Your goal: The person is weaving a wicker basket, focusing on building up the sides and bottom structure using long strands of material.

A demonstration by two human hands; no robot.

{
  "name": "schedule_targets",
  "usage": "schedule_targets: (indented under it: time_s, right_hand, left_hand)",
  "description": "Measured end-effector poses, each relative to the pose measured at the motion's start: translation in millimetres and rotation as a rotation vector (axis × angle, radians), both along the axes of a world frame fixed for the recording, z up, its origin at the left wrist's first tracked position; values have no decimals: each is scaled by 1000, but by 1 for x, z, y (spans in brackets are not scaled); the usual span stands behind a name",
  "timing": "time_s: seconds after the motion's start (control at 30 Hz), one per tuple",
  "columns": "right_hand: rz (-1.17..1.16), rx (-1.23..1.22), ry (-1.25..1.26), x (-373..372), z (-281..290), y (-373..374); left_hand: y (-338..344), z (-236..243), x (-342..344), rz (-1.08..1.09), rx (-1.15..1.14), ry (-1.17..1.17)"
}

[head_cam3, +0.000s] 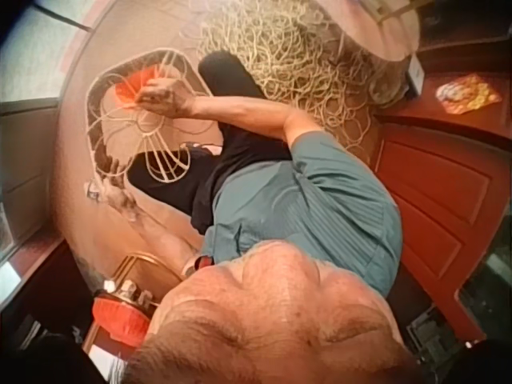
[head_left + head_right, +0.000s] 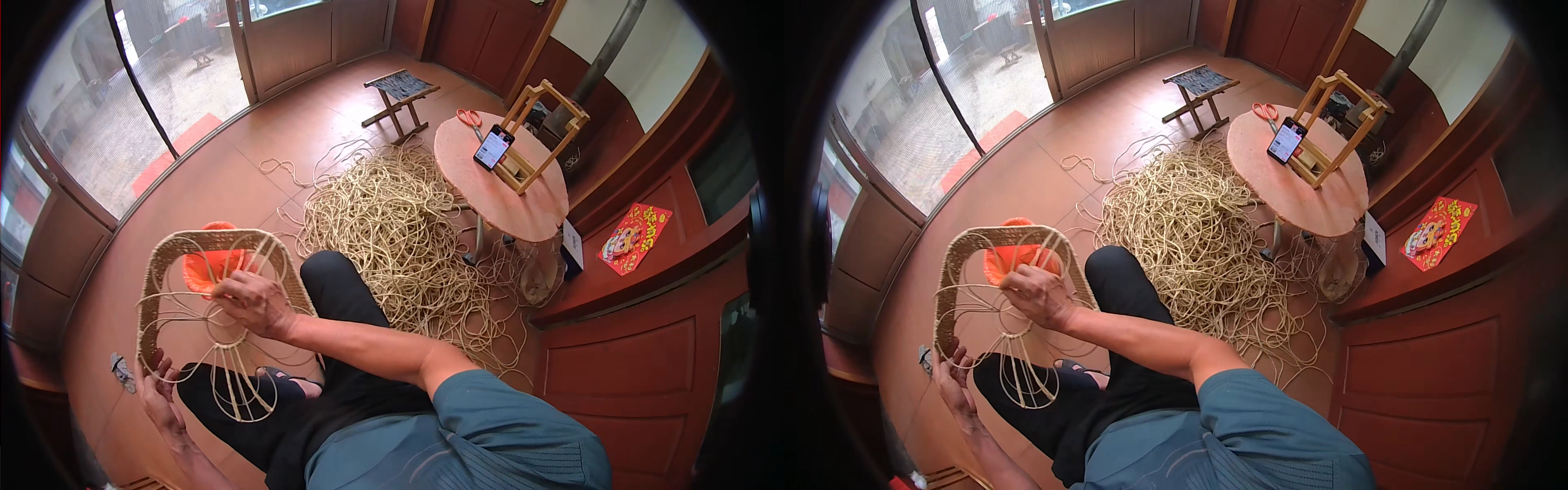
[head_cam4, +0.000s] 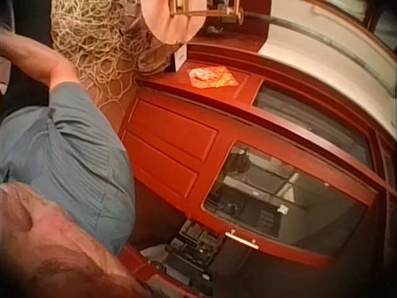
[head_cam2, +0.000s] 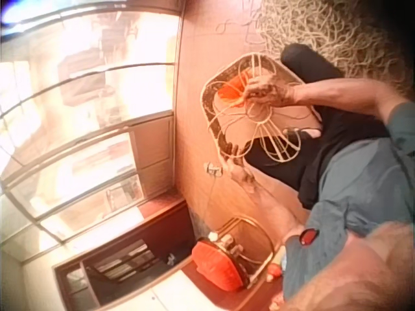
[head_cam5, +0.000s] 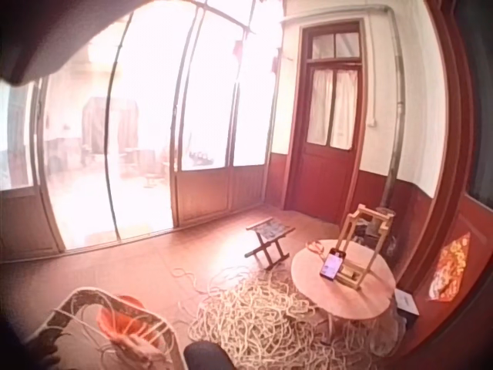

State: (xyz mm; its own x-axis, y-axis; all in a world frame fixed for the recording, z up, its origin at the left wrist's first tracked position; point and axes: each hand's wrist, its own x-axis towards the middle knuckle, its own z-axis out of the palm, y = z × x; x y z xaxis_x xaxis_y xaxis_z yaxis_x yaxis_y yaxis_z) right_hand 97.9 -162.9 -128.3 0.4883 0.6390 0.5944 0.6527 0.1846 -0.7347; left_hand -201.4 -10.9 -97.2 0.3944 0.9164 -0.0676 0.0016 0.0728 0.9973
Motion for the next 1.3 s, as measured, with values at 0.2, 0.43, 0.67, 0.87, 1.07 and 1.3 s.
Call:
schedule_targets:
  time_s: [0.2,0.43,0.67,0.87,1.07,1.3]
  right_hand:
    - [-45,7,-162,-1,-21,-11]
    - [-62,11,-248,-11,-27,-19]
    - [-30,-235,-283,-19,-48,-37]
    - [124,-546,-182,-8,-13,-37]
    - [189,-599,-223,-8,2,-29]
    - [116,-607,-266,-8,-8,-33]
  left_hand:
    - [-1,-1,6,-9,-151,16]
    - [14,-47,42,126,389,396]
    - [26,-86,33,-72,410,525]
    - [-58,-29,49,267,1141,831]
    - [-145,-17,107,-78,522,332]
    - [-144,-43,137,-178,237,294]
